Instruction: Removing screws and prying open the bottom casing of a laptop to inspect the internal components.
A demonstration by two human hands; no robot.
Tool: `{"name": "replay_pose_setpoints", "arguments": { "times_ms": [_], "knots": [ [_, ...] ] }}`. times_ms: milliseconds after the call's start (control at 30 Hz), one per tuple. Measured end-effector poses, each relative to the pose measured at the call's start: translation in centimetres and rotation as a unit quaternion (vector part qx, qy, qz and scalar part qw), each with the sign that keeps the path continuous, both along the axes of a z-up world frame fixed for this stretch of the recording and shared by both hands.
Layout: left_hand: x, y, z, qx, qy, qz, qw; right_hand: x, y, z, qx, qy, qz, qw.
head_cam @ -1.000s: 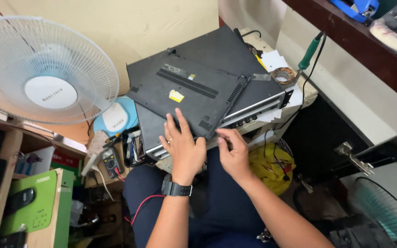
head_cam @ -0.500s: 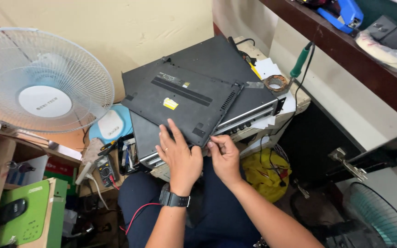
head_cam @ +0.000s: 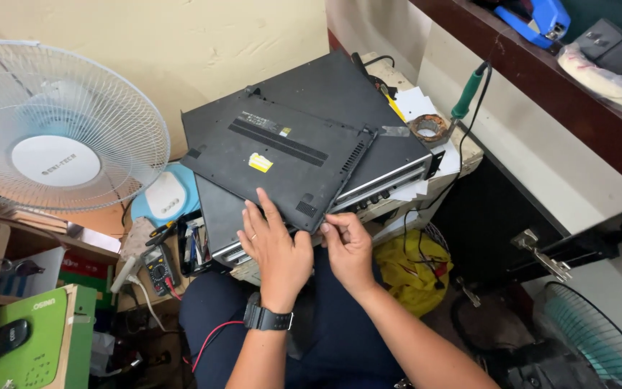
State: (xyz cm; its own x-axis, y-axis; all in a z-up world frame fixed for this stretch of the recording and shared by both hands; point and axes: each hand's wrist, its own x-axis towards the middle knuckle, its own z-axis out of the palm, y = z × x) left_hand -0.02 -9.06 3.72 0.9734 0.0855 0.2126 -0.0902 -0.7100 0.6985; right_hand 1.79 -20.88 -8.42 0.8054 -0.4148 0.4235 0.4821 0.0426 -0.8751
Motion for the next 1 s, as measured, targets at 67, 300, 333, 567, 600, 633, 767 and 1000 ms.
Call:
{"name": "replay_pose_setpoints", "arguments": {
  "times_ms": [67, 300, 333, 567, 600, 633, 767, 1000],
  "knots": [
    [-0.1, 0.1, -0.2, -0.005, 0.001, -0.003, 1.0, -0.3, -0.3, 0.6, -0.012, 0.008, -0.005, 1.0],
    [0.1, 0.3, -1.4, 0.011, -0.006, -0.002, 1.0, -1.6, -2.0, 2.9, -0.105, 0.038, -0.033, 0.993],
    [0.0, 0.3, -1.4, 0.012, -0.006, -0.003, 1.0, -1.8, -2.0, 2.2, -0.104, 0.037, -0.035, 0.993],
    [0.2, 0.7, -2.0, 0.013, -0.016, -0.007, 1.0, -2.1, -1.2, 0.4, 0.003, 0.096, 0.046, 0.994],
    [0.2, 0.8, -1.9, 0.015, -0.014, -0.01, 1.0, -2.0, -0.7, 0.7, 0.036, 0.1, 0.096, 0.99],
    [0.2, 0.9, -2.3, 0.015, -0.015, -0.008, 1.0, -2.1, -0.3, 1.1, 0.035, 0.098, 0.098, 0.99],
    [0.5, 0.9, -3.2, 0.037, -0.046, 0.007, 0.998, -1.9, 0.3, 1.9, 0.031, 0.161, 0.12, 0.979],
    [1.1, 0.8, -2.6, 0.076, -0.145, 0.066, 0.984, -3.8, 0.0, 4.5, 0.018, 0.205, 0.074, 0.976]
  ]
}}
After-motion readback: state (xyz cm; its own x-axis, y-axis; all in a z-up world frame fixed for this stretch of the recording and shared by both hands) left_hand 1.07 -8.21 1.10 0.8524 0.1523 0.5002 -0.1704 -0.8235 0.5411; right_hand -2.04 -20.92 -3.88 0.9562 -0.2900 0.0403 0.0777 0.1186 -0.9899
